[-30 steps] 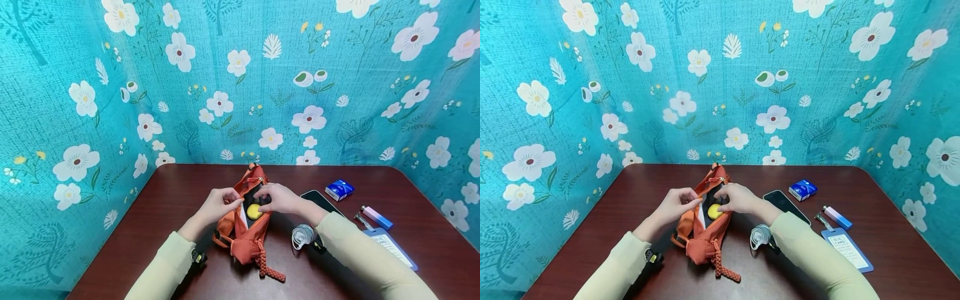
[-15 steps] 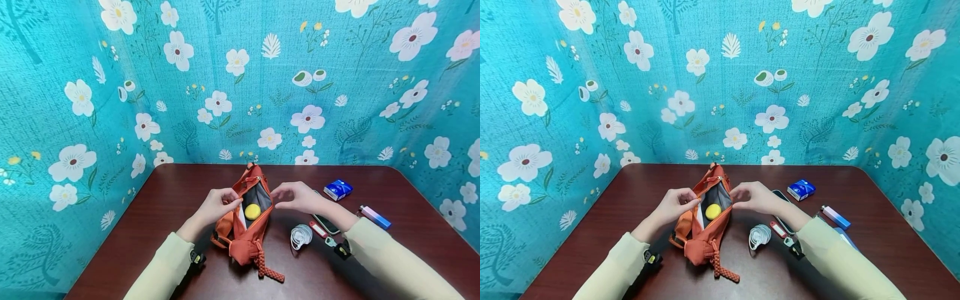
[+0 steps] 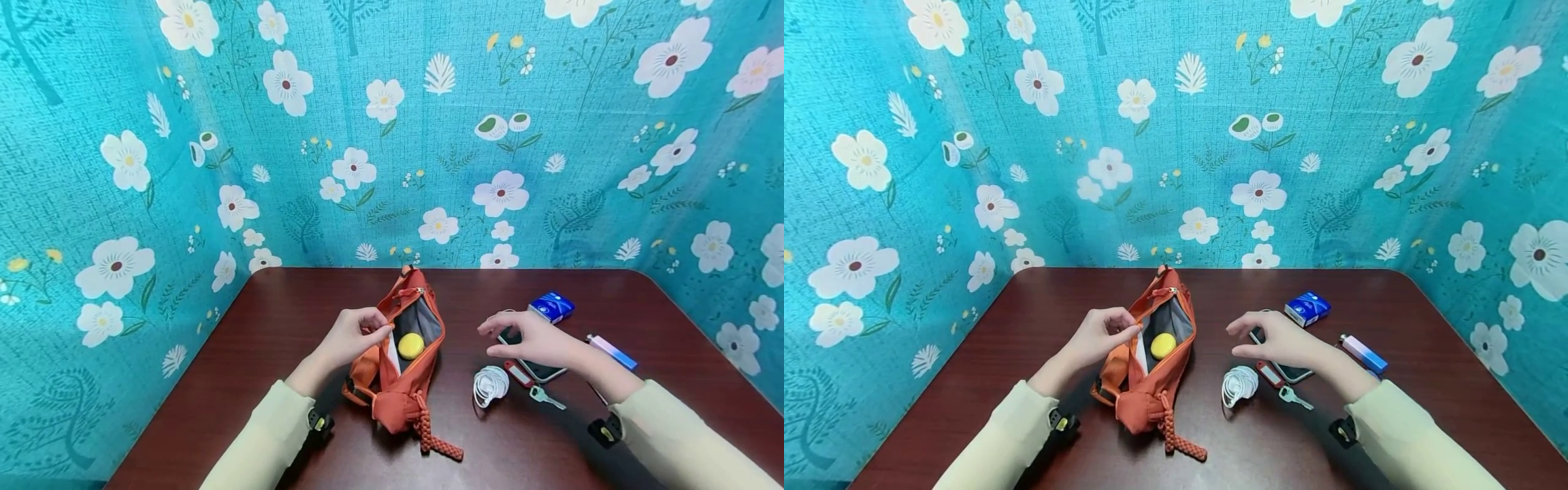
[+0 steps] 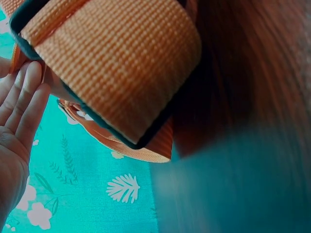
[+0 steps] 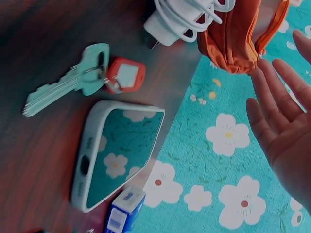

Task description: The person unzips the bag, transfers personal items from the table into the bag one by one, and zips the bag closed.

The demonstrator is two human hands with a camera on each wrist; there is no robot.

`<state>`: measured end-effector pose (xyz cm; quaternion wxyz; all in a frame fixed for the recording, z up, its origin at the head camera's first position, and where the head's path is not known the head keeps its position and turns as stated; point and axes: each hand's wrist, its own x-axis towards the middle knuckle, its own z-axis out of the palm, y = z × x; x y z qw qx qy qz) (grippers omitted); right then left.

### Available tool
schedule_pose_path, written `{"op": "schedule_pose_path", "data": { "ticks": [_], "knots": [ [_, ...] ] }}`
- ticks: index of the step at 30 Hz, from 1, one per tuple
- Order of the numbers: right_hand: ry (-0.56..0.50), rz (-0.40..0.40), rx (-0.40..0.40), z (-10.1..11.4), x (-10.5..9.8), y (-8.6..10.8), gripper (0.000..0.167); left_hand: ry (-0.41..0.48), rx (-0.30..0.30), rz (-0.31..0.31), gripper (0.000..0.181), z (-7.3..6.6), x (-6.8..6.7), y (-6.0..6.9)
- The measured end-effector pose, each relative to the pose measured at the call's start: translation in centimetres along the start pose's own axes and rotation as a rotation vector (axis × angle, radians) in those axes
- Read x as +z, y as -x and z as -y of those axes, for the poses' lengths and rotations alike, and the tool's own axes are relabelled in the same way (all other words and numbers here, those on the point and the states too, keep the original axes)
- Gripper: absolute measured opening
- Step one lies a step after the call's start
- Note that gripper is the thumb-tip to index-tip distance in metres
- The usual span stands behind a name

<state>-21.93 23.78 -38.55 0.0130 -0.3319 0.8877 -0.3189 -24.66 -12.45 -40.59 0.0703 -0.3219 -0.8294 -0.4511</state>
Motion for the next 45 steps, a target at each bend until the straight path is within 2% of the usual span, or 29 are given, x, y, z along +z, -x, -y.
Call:
{"op": "schedule_pose_path", "data": {
  "ticks": [7,19,24,30,40,45],
  "knots": [
    [-0.024,0.022,0.02,-0.3,-0.4,1.9,0.042,-0.002,0.005,-0.002,0.006,-0.2,-0.2,0.0],
    [-0.059,0.063,0.041,-1.3,0.7,3.7,0.054,0.0,0.001,0.01,0.006,0.1,-0.2,-0.1],
    [-0.082,0.097,0.024,-1.6,1.5,3.8,0.062,-0.007,0.003,0.006,0.006,0.2,-0.2,-0.2],
    [-0.044,0.112,-0.041,-1.9,2.3,3.8,0.066,-0.013,-0.003,0.001,0.006,0.3,-0.1,-0.1],
    [-0.139,0.206,-0.004,-2.2,3.3,3.5,0.064,-0.009,-0.007,-0.008,0.007,0.2,0.0,0.1],
    [-0.155,0.204,-0.034,-2.3,3.7,3.3,0.06,-0.003,-0.013,-0.004,0.006,0.2,-0.1,0.2]
  ]
}}
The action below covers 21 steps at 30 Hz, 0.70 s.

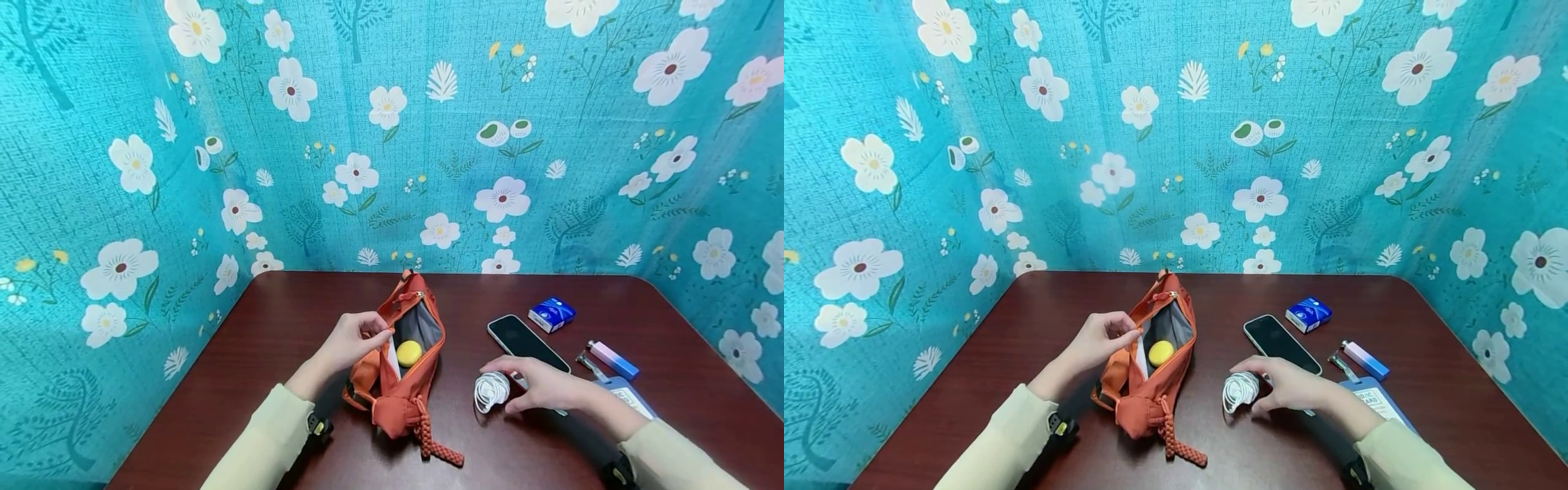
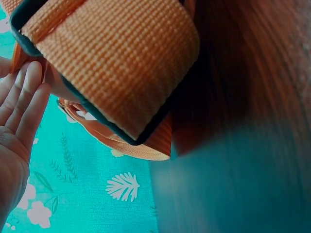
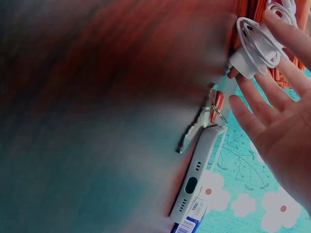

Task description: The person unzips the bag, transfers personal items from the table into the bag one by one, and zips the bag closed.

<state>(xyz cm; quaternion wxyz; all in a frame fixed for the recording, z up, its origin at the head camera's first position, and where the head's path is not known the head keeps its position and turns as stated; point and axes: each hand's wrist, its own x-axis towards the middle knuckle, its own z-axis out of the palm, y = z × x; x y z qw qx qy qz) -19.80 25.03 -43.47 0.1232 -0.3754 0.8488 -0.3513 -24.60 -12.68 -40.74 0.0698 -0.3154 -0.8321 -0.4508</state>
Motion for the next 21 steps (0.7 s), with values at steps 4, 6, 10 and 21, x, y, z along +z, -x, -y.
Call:
{"op": "schedule_pose_path", "data": {
  "ticks": [4,6,10,21],
  "knots": [
    [0.035,-0.015,-0.025,-0.26,0.21,-0.19,0.055,-0.005,0.001,0.0,0.006,-0.03,-0.01,0.08],
    [0.06,-0.021,-0.035,-0.37,0.29,-0.33,0.053,-0.005,0.0,0.001,0.006,-0.03,-0.01,0.09],
    [0.094,-0.029,-0.041,-0.44,0.39,-0.51,0.05,-0.005,0.002,0.001,0.006,-0.09,-0.03,0.07],
    [0.137,-0.041,-0.027,-0.65,0.51,-0.45,0.044,0.001,0.01,-0.001,0.005,-0.09,0.06,-0.01]
  ]
}}
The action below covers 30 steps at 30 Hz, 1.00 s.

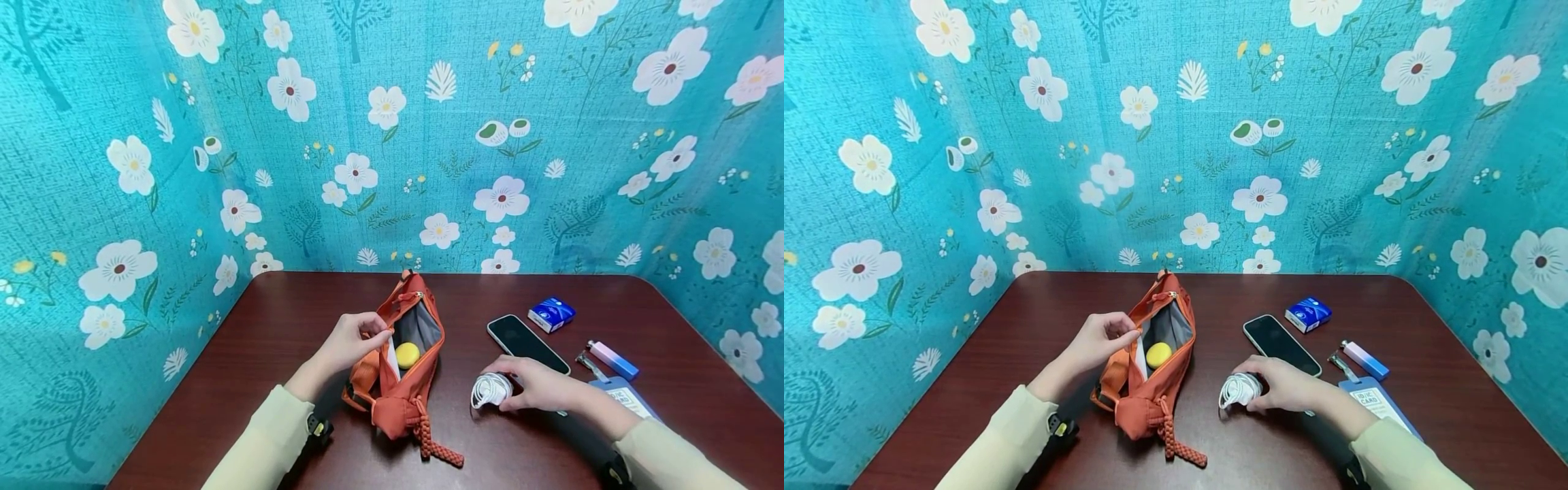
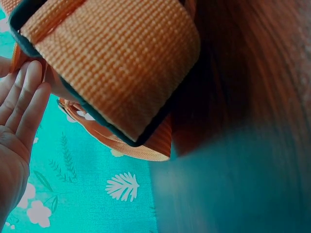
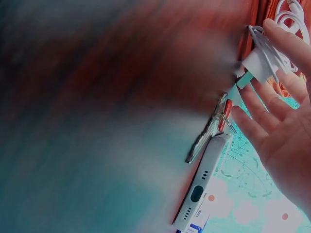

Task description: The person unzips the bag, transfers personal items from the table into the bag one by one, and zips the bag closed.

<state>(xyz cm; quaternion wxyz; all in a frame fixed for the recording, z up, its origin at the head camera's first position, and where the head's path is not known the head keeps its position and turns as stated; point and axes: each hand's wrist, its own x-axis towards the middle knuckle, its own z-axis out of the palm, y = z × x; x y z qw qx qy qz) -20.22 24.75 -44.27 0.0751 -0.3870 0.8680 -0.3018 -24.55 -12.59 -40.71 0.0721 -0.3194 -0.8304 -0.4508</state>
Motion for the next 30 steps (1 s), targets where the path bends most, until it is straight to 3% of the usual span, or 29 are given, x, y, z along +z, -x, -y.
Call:
{"op": "schedule_pose_path", "data": {
  "ticks": [17,30],
  "knots": [
    [-0.038,-0.015,0.019,0.5,-0.5,-0.1,0.037,-0.008,-0.004,-0.007,0.005,0.1,-0.1,0.1],
    [-0.015,-0.084,0.007,0.9,-1.6,-0.8,0.038,-0.002,-0.01,-0.003,0.005,0.2,-0.1,0.0]
  ]
}}
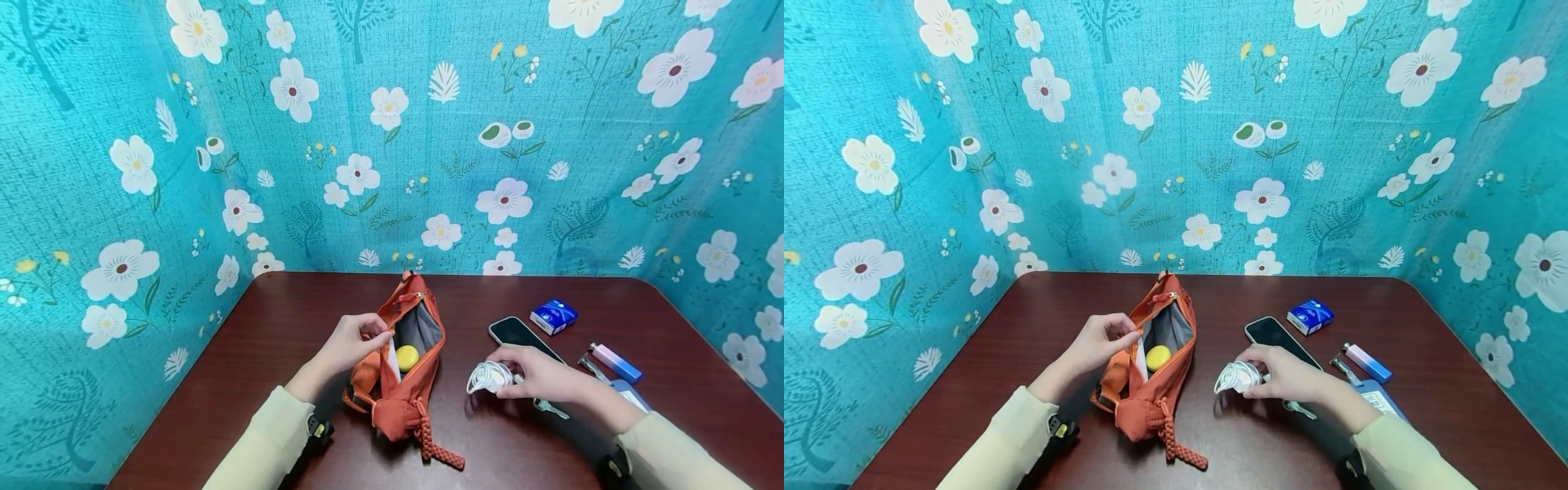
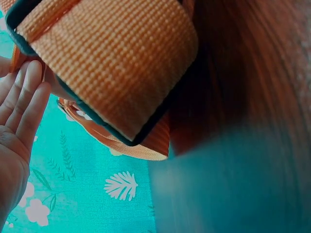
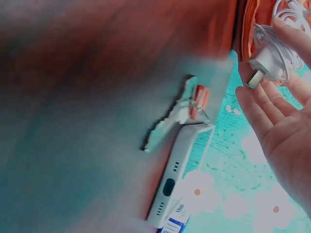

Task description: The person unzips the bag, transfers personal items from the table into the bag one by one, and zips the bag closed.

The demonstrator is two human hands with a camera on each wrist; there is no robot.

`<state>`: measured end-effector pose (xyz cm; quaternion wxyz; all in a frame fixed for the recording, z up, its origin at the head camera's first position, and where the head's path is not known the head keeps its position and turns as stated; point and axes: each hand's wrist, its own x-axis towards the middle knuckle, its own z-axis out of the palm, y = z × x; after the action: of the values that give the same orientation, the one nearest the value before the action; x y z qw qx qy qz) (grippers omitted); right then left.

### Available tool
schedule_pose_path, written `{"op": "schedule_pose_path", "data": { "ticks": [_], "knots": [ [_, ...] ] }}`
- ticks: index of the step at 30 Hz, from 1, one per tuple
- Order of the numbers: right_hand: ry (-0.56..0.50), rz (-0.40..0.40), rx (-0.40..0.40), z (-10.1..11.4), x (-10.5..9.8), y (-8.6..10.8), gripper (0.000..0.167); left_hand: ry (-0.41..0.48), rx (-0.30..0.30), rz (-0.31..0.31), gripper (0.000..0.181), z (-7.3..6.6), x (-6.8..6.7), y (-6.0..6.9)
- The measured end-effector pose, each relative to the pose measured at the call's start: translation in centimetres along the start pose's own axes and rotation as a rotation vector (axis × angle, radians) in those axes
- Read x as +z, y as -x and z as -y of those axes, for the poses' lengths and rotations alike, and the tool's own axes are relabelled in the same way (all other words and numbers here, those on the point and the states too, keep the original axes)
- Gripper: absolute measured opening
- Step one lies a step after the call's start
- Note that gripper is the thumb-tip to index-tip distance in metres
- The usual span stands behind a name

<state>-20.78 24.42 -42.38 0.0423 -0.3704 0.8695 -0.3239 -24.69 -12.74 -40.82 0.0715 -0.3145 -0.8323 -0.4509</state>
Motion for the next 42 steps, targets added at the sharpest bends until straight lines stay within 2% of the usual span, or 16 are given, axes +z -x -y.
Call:
{"op": "schedule_pose_path", "data": {
  "ticks": [5,12,16,24,31,37,42],
  "knots": [
    [0.038,-0.032,-0.016,0.3,-0.6,-0.6,0.038,-0.005,0.003,-0.002,0.006,0.1,0.1,-0.1],
    [0.083,-0.04,0.007,1.1,-1.9,-1.9,0.04,-0.005,0.018,-0.002,0.006,0.0,0.1,-0.2],
    [0.118,-0.064,-0.022,1.5,-2.7,-2.9,0.041,-0.002,0.016,0.001,0.006,-0.1,0.1,-0.2],
    [0.102,-0.08,-0.022,2.6,-3.8,-5.5,0.043,0.004,0.0,-0.003,0.006,-0.1,0.1,-0.1],
    [0.048,-0.083,-0.054,3.7,-3.5,-7.7,0.043,-0.004,-0.013,-0.005,0.005,-0.1,0.1,0.0],
    [0.097,-0.103,-0.08,3.9,-2.4,-9.5,0.043,-0.018,-0.013,-0.014,0.005,-0.2,0.1,-0.1],
    [0.104,-0.082,-0.07,3.9,-1.1,-10.5,0.045,-0.016,-0.016,-0.016,0.005,-0.2,0.2,0.0]
  ]
}}
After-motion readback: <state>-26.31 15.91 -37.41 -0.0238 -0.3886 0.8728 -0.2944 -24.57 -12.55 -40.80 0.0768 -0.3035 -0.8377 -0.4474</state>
